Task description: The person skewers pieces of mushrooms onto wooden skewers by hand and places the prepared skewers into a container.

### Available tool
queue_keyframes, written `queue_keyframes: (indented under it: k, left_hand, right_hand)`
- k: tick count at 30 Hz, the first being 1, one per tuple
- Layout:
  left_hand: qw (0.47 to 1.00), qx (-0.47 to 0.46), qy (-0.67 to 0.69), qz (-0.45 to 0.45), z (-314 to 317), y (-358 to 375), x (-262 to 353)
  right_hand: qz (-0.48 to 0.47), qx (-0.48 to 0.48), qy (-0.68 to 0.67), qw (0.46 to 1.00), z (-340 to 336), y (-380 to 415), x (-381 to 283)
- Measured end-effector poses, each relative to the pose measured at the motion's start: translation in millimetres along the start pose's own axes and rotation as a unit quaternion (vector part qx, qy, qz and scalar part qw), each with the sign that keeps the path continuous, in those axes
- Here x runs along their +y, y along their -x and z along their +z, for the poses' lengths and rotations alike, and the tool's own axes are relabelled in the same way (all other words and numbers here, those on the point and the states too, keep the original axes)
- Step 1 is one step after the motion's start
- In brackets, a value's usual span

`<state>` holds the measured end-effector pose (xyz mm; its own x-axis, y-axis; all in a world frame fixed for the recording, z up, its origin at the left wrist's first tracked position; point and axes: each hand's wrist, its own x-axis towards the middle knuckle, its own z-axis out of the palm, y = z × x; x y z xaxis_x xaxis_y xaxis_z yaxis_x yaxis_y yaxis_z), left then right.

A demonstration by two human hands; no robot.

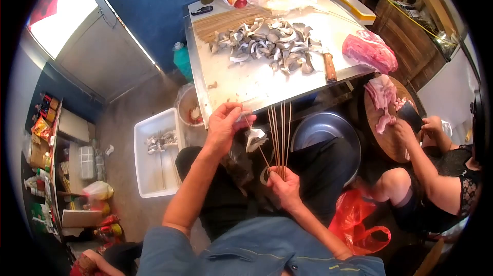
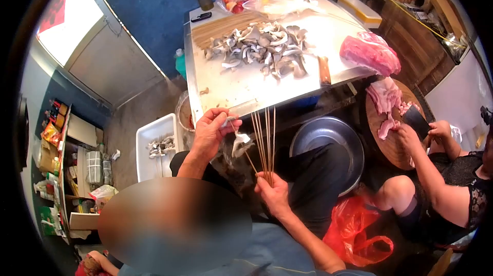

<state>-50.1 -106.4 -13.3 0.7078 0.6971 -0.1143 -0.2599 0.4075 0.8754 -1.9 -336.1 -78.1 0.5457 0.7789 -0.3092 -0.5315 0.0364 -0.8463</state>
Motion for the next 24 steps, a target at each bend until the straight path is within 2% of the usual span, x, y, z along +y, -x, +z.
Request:
queue_keyframes:
  k: [4,9,11,14,16,17,19,21,23,24]
  left_hand:
    - [0.999,-0.003,-0.023,0.025,1,2,-2]
    - [0.996,-0.01,-0.083,0.021,-1,12,-15]
    - [0.996,-0.025,-0.086,-0.015,1,21,-23]
    - [0.99,-0.032,-0.134,-0.002,0,17,-16]
    - [0.957,-0.046,-0.28,0.057,-9,-1,-1]
    - [0.942,-0.015,-0.324,0.088,-5,-9,14]
    - [0.859,0.052,-0.47,0.197,1,-40,39]
    - [0.822,0.091,-0.467,0.314,-2,-86,48]
    - [0.776,0.095,-0.523,0.341,-5,-129,57]
    - [0.776,0.094,-0.522,0.341,-13,-154,53]
  right_hand:
    - [-0.001,0.003,0.014,1.0,-1,-2,3]
    - [0.005,0.001,0.013,1.0,-1,-1,1]
    - [-0.006,0.013,-0.016,1.0,1,-1,2]
    - [0.006,0.022,0.002,1.0,-5,1,4]
    - [0.005,0.024,0.002,1.0,-7,1,4]
    - [0.004,0.026,0.001,1.0,-8,0,4]
    - [0.0,0.024,0.0,1.0,-9,-1,4]
    - [-0.004,0.023,-0.001,1.0,-10,-2,4]
    - [-0.001,0.027,0.02,0.999,-12,-2,6]
    - [-0.003,0.028,0.021,0.999,-13,-1,7]
